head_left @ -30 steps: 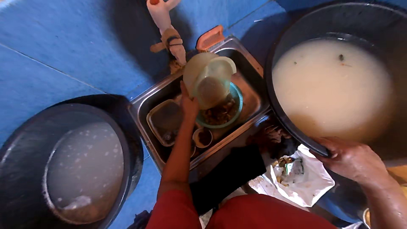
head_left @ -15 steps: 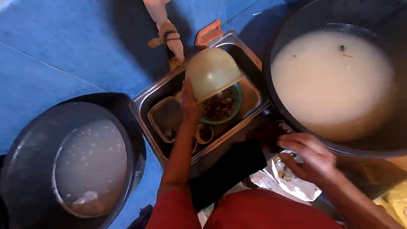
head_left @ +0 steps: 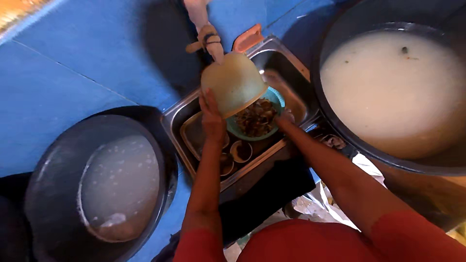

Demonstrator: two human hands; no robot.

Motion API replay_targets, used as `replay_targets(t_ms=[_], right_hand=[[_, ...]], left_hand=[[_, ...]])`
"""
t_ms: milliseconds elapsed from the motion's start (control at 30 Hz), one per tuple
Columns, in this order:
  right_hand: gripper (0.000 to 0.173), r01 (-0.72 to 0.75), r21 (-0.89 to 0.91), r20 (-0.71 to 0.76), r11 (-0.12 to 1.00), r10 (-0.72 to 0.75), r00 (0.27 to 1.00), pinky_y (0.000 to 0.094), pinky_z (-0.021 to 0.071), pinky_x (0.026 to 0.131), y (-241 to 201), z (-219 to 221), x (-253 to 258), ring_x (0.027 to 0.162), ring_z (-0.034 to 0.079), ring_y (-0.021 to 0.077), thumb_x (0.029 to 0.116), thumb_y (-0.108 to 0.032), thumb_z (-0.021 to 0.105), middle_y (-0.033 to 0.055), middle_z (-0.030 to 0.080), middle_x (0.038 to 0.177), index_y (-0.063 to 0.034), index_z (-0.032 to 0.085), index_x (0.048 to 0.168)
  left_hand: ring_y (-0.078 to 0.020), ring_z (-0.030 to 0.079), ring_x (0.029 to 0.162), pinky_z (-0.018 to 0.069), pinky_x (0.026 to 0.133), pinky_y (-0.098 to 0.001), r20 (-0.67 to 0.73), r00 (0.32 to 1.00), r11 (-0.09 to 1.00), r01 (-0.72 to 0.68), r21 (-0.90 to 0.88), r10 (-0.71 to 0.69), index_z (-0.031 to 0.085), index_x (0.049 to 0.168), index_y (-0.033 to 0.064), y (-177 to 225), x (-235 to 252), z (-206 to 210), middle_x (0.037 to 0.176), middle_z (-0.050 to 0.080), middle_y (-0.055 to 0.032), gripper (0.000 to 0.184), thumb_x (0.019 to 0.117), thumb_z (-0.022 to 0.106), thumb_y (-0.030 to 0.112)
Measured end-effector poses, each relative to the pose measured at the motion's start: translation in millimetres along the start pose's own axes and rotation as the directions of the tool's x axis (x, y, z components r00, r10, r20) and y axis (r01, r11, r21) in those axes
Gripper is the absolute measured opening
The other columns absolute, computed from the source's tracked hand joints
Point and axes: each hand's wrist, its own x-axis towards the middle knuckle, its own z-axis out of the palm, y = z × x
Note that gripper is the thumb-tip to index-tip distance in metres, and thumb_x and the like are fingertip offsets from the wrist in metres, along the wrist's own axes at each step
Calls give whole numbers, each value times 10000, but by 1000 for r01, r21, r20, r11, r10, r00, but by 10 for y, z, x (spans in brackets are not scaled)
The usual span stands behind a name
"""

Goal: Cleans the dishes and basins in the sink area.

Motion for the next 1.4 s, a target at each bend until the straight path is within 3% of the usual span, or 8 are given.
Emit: replay_targets(t_ms=[367,500,767,900,1000,1100,1200,1400], right_hand=[[664,135,348,-291,928,-29,956,598,487,1031,384,-130,-355,1235,612,436,1014,-187,624,292,607,1337,-46,307,1580],[703,113,487,-268,866,25,963,599,489,1037,386,-145,-271,1269,596,404,1020,-192,617,261,597,1371,-103,247,1611],[688,35,209,-150,977,-4,989,618,492,1009,301,-277,-375,1203,622,481,1063,-227,555,321,608,1319,-92,190,1629],[629,21,156,-114,988,-3,993,591,488,1032,253,-240,-308,1219,621,460,1066,-230,556,319,611,1317,-27,273,1590],[576,-19,112,-43,994,24,999,561,467,1075,146,-280,-323,1283,586,439,1070,-230,550,317,571,1382,38,345,1537],[580,-53,65,-11,996,54,998,536,481,1070,63,-271,-300,1281,597,412,1084,-261,516,297,566,1400,28,319,1547],[593,-67,34,31,997,66,997,526,468,1085,35,-294,-277,1304,584,400,1100,-285,479,291,548,1429,19,281,1569],[592,11,62,71,998,-16,997,539,446,1105,117,-323,-255,1312,573,418,1105,-251,475,285,558,1427,-10,257,1600]], left_hand=[[-442,587,1284,553,993,-473,166,854,859,508,-65,-493,26,1652,45,-39,170,-83,1677,170,-281,963,914,634,-69],[-443,571,1304,549,995,-508,192,869,879,473,-59,-455,67,1661,75,-67,240,-87,1685,181,-252,967,897,644,-61],[-440,645,1191,595,865,-495,255,943,971,234,-52,-213,141,1652,52,275,564,131,1700,102,-265,1006,874,778,86],[-403,489,1404,495,1075,-467,266,937,929,291,-230,-227,60,1655,52,755,826,318,1684,181,-260,861,966,571,-18],[-343,447,1454,413,1171,-422,226,934,805,354,-477,-277,38,1641,2,1050,1183,581,1628,316,-272,838,970,537,-42],[-316,660,1200,605,910,-442,403,828,573,560,-598,-389,70,1656,78,1393,1588,883,1520,472,-255,796,1007,529,49],[-343,689,1090,636,805,-473,646,673,246,737,-630,-361,268,1585,71,1719,1871,1154,1410,529,-269,565,1070,486,150],[-309,599,1260,615,907,-403,796,541,-121,802,-585,-271,348,1528,23,2135,2164,1369,1504,436,-217,481,1067,473,80]])
